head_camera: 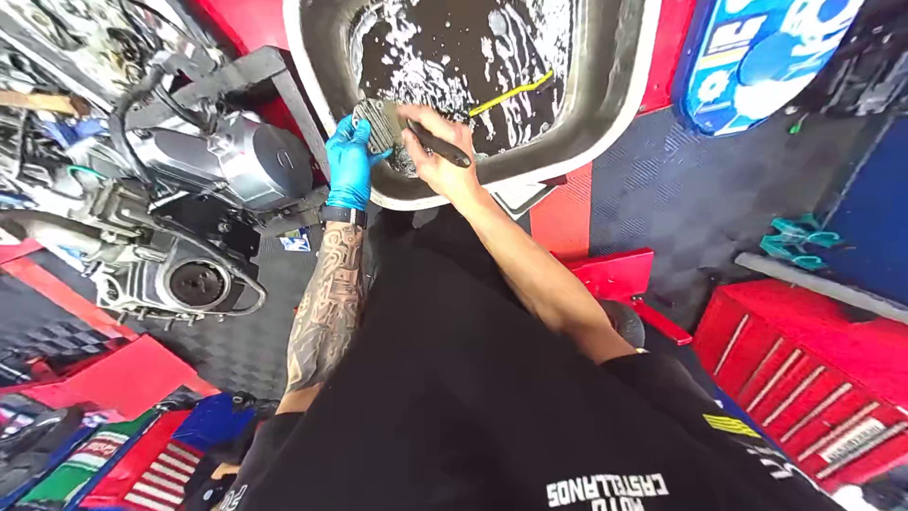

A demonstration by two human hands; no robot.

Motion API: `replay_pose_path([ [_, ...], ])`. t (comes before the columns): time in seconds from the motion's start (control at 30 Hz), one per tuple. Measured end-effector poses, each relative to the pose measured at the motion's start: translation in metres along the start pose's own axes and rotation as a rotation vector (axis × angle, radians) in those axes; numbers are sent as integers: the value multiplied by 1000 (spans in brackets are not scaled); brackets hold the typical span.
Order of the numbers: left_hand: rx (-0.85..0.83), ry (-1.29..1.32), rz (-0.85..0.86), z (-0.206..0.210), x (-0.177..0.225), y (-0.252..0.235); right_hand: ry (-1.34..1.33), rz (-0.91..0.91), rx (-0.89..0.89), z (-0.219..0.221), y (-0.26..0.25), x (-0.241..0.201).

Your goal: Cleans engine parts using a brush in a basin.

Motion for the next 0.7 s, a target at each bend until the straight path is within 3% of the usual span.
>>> replay_pose_path([
  [0.1,-43,-16,-23,10,0,9,-51,-17,41,-2,-11,-21],
  [0.27,-9,-69,65,-2,15,0,20,35,-160,26,26,22],
  [0.4,-46,-121,34,-2,5,1,20,32,37,4,1,-7],
  [0.47,-50,-90,4,4,5,6,-41,-12,14,14,-1,-13],
  [0.6,-34,-47,11,-4,5,0,-1,36,-157,31,21,20],
  [0.7,-31,-13,-16,-9,-6,4,12,76,-36,9,6,-2],
])
Point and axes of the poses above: each hand's wrist, its own y-axis away from the middle knuckle, its own z-axis out of the palm, x = y × z, the point moved 6 cm from there along -y, towards the middle knuckle, and after that the axes turned 11 degrees about y, right-handed, at the moved point
